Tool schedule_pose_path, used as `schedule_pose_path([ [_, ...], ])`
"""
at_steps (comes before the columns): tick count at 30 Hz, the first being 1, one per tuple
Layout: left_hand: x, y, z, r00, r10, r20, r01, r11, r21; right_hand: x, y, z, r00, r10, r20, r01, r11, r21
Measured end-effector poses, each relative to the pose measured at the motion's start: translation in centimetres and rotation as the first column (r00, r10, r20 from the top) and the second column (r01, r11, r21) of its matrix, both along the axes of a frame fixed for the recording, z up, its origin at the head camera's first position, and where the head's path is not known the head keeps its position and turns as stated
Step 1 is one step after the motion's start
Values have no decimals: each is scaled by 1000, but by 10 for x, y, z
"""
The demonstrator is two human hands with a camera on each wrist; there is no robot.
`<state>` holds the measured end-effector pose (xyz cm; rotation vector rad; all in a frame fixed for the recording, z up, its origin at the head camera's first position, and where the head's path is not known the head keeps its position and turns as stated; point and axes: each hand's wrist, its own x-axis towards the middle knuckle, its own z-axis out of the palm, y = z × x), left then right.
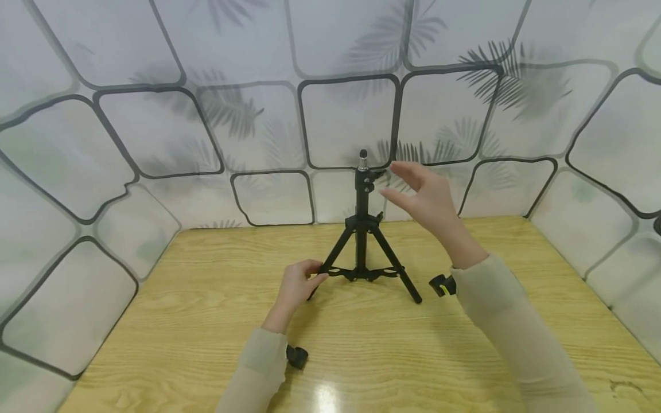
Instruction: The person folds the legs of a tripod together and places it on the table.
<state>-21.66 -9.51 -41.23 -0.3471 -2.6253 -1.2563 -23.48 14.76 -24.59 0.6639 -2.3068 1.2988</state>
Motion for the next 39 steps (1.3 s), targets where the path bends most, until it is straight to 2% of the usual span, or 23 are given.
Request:
schedule_pose_path([
  [10, -2, -1, 2, 1000, -11, -24, 11, 1000, -24, -18, -12, 6, 997, 16, 71, -15, 1000, -13],
  [19, -2, 1, 5, 1000, -2, -5, 2, 999, -36, -32, -18, 6, 993, 5, 120, -11, 999, 48],
  [26, -1, 1, 2, 1000, 9, -5, -9, 998, -62, -37, -22, 2, 995, 20, 98, -29, 995, 90],
  [39, -2, 2, 3, 1000, 12, -20, -14, 997, -75, -40, -28, 3, 996, -16, 93, 6, 993, 115],
])
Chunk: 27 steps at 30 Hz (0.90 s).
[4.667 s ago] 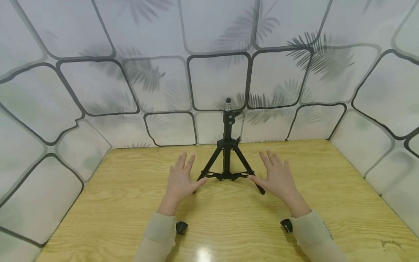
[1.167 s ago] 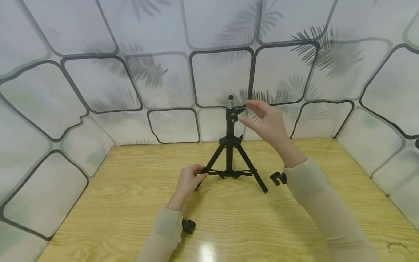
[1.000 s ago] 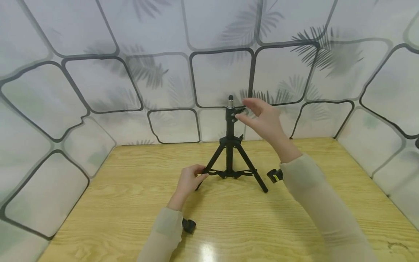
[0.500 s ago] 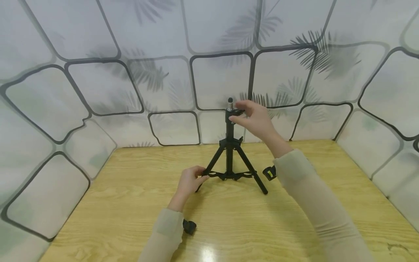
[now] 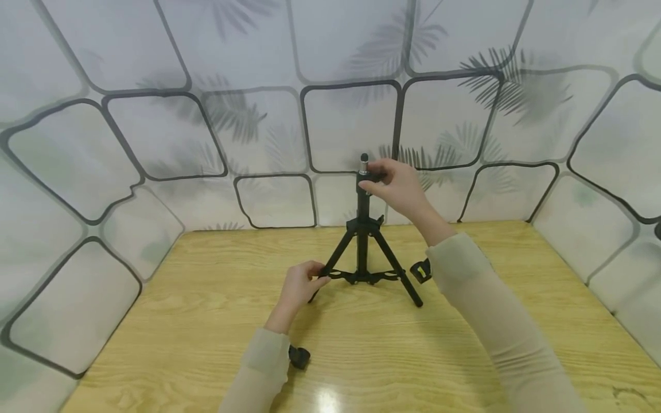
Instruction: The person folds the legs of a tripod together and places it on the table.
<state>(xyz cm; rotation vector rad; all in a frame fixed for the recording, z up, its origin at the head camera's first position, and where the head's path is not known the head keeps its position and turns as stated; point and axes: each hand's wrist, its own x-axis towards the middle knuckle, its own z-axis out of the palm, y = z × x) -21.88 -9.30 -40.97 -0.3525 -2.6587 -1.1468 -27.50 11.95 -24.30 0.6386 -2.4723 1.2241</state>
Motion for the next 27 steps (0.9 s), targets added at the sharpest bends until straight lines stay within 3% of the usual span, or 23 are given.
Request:
schedule_pose_path([
  [13, 0, 4, 3, 999, 45, -2, -45, 997, 58, 0, -1, -2, 1000, 13, -12, -14, 999, -42],
  [20, -2, 7, 2, 997, 34, -73, -30, 998, 51, 0, 0, -2, 1000, 31, -4, -31, 997, -73],
  [27, -5, 9, -1, 994, 44, -97, -38, 997, 67, 1, 0, -4, 1000, 29, 5, -29, 996, -82],
])
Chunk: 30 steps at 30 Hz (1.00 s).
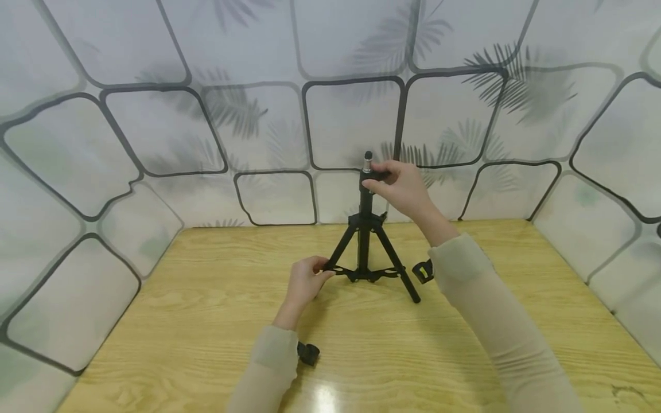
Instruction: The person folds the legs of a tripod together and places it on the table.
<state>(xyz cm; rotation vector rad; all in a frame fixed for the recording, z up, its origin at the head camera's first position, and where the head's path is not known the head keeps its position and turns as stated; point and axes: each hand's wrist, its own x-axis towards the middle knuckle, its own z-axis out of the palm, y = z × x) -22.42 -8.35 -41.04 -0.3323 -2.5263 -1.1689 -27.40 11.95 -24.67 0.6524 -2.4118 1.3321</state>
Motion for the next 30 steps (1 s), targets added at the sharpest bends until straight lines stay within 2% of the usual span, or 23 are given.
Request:
schedule_pose_path([
  [14, -4, 6, -4, 999, 45, -26, -44, 998, 50, -2, 1, -1, 1000, 22, 5, -22, 1000, -22],
  [19, -4, 8, -5, 999, 29, -21, -27, 995, 93, 0, 3, -2, 999, 12, 40, -11, 999, -32],
  [25, -4, 10, -3, 999, 21, -32, -18, 993, 113, 1, 4, -2, 997, 48, 60, -44, 997, -70],
  [30, -6, 10, -2, 1000, 15, -12, -13, 992, 124, 1, 5, 0, 996, 65, 68, -62, 996, -57],
])
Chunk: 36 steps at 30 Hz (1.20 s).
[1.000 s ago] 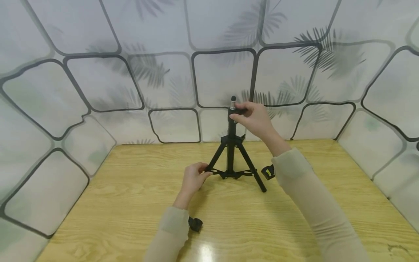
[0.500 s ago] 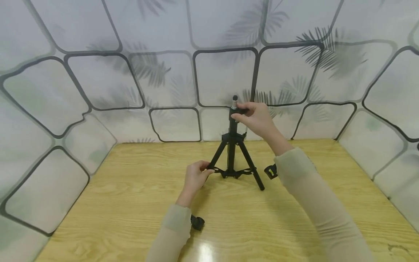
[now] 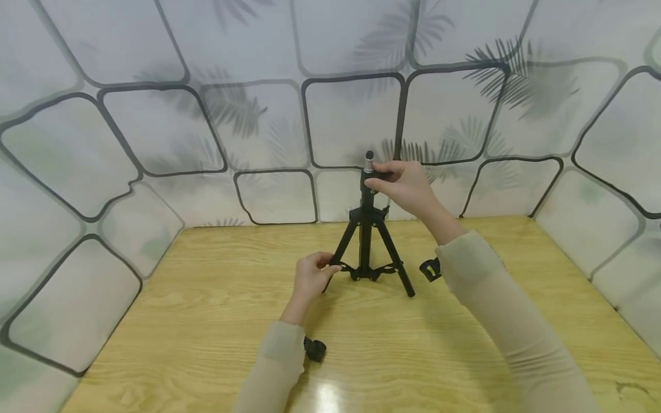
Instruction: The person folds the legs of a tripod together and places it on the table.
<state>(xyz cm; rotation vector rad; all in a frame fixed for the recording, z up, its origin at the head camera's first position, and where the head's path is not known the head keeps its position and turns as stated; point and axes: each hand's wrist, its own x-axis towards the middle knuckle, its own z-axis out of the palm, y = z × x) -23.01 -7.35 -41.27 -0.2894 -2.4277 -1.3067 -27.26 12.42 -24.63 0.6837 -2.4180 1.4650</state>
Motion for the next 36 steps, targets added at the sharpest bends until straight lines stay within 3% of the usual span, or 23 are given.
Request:
schedule_pose_path([
  [6, -2, 1, 0, 1000, -18, -16, 18, 999, 42, 0, -1, 1, 1000, -16, 1, 16, 1000, 19],
  [9, -3, 2, 0, 1000, -21, 10, 20, 998, 62, 7, -3, 5, 999, -32, 4, 32, 999, 16],
  [13, -33, 1, -41, 997, 40, -68, -38, 999, 37, 17, -7, 12, 999, -40, -4, 40, 999, -1],
  [16, -55, -1, -72, 988, 84, -133, -81, 996, 31, 13, -7, 9, 1000, -27, -5, 27, 999, -19],
  [21, -57, 2, -73, 990, 85, -109, -79, 995, 63, 0, -3, 2, 1000, -16, 0, 16, 1000, -16],
  [36, -59, 9, -72, 991, 84, -104, -69, 987, 142, -2, -1, 3, 1000, -2, 13, 2, 1000, -29],
])
